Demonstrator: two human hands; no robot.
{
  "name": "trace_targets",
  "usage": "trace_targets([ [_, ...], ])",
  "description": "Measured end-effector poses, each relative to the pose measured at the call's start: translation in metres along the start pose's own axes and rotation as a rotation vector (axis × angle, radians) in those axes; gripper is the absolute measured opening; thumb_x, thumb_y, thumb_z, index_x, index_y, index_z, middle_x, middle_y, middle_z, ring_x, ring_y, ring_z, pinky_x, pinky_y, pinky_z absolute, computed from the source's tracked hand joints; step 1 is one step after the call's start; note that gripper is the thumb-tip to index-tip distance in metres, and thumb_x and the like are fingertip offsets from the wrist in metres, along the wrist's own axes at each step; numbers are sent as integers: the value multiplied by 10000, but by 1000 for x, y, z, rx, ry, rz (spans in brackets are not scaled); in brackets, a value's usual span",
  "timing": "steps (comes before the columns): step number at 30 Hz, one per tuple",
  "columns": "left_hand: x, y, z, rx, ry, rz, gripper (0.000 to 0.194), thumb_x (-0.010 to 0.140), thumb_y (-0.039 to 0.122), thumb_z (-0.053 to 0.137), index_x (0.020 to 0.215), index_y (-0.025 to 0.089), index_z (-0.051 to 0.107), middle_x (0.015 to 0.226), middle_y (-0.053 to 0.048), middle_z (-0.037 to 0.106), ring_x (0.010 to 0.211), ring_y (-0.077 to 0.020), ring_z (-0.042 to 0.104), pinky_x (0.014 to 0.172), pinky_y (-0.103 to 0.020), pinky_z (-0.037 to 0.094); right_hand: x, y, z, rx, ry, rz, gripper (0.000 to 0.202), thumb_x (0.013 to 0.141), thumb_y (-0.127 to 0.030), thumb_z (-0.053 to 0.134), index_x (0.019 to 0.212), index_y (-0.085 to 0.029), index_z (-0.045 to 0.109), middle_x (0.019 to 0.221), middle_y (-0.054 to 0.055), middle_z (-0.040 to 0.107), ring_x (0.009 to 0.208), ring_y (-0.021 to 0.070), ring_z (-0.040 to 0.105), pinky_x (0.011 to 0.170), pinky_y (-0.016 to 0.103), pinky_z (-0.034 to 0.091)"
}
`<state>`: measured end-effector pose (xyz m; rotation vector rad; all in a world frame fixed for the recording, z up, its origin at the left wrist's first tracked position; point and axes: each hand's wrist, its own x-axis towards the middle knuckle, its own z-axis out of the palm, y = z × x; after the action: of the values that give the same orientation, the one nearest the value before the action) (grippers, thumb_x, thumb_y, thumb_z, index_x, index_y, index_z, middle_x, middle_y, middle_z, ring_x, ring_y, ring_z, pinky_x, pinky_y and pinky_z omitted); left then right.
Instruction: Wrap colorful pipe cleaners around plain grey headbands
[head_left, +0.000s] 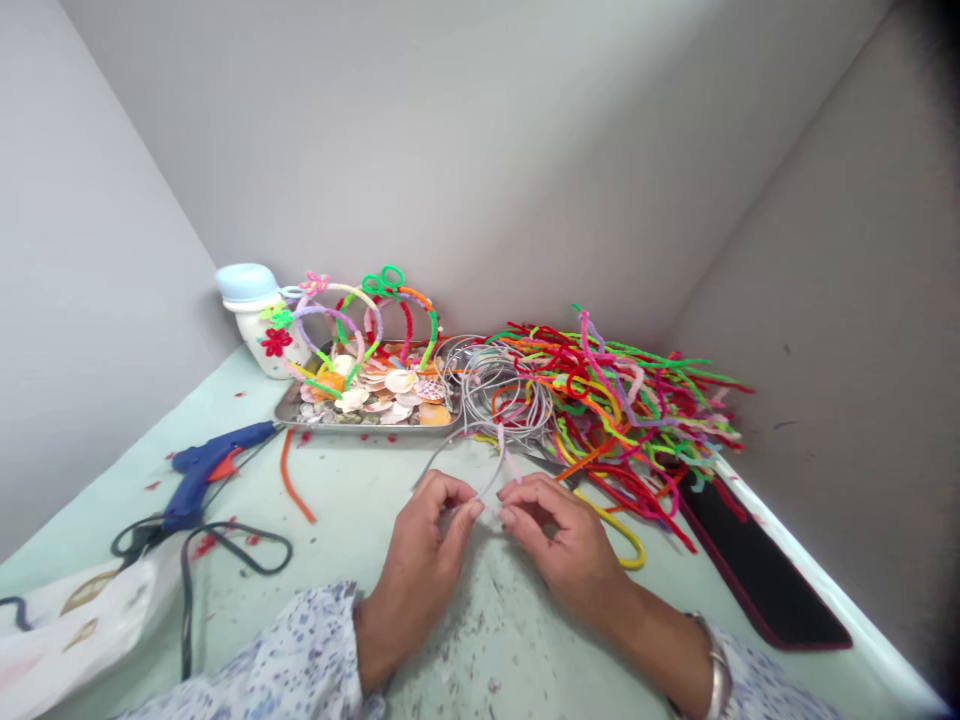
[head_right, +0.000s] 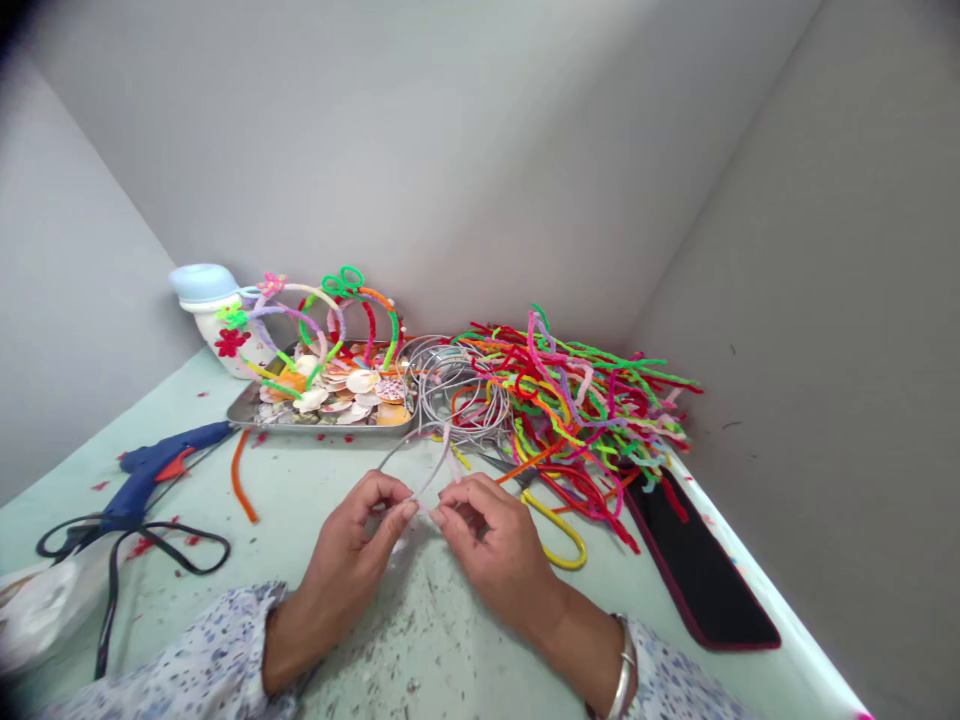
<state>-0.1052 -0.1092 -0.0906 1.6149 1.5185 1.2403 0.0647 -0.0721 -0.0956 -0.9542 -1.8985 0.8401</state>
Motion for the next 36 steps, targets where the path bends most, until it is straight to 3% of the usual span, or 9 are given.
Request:
trace_targets([
  [4,1,0,1,-17,-40,-8,137,918,291,492,854,189,557,820,1,552,773,-143,517,705,-253,397,-1,-1,-5,30,84,-174,46,854,-191,593,837,-211,631,874,47,642,797,175,608,688,290,488],
  [14,0,0,-1,-78,-32,4,205,938,308,452,796,184,532,761,13,505,735,-138,481,689,-245,374,-8,-7,-12,101,-5,-375,117,809,-106,543,858,-205,582,871,53,592,827,196,592,730,341,475],
  [20,0,4,-4,-124,-24,-7,203,937,310,451,799,182,526,764,13,486,740,-140,471,689,-242,372,-4,0,-9,152,-19,-208,26,851,-206,539,877,-209,535,819,29,543,744,171,562,663,309,473],
  [28,-2,8,-6,-172,-48,1,193,946,299,424,843,186,542,810,1,507,780,-151,490,714,-253,383,0,6,2,-35,-130,61,174,777,-285,682,865,-195,562,736,1,588,615,139,550,568,259,447],
  [36,-1,2,-2,-57,-78,45,219,943,302,438,787,185,538,768,5,507,747,-150,490,707,-270,369,0,5,0,-38,-43,-138,26,842,-216,614,832,-205,635,743,15,633,687,153,586,647,273,462],
])
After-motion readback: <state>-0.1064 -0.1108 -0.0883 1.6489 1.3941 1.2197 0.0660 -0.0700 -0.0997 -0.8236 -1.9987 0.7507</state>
